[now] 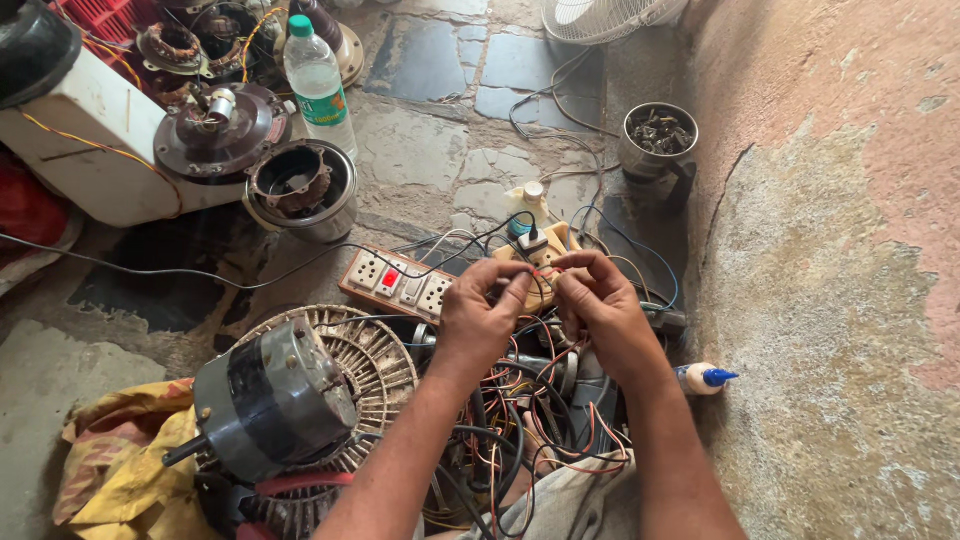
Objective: The person works on an electric motor, using a rotary tool to grind the motor housing and a screwdriver to adjust components. They also handle wires and a yellow cloth while seated on the floor.
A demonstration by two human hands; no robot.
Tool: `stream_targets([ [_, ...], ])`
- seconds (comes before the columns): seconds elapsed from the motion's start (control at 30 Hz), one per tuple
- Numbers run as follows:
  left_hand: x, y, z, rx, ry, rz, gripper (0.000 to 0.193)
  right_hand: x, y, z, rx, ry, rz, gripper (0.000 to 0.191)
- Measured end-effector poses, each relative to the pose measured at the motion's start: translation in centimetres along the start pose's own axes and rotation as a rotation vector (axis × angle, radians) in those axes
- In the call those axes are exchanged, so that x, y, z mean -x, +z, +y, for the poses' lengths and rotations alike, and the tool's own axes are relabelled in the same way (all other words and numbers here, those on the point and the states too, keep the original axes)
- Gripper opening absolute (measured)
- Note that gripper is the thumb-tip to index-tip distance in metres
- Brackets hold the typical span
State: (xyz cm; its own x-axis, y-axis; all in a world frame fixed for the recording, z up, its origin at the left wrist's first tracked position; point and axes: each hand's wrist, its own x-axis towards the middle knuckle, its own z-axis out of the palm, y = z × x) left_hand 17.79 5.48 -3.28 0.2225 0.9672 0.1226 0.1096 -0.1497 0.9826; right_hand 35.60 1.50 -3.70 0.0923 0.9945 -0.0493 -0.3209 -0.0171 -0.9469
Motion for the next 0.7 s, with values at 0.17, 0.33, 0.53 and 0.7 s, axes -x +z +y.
stream_targets([
  [0.17,1.7,2.1,-2.7,0.526,-0.318,0.067,0.011,0.3,2.6,1.3,-0.086,-0.050,0.120,0.009],
  [0.33,2.5,2.2,-3.7,0.262,-0.060,0.168,0.019,0.4,3.4,1.8,0.027,0.001,0.127,0.014],
  [0.53,1.7,-0.8,-2.9,0.286,-0.126,0.066,0.027,0.0,2.7,1.9,0.061,0.108,0.044,0.014],
  [0.7,1.5,-1.4,-2.7,0.302,-0.134,0.099,0.023,0.1,2.3,2.2,0.102,0.126,-0.034,0.016],
])
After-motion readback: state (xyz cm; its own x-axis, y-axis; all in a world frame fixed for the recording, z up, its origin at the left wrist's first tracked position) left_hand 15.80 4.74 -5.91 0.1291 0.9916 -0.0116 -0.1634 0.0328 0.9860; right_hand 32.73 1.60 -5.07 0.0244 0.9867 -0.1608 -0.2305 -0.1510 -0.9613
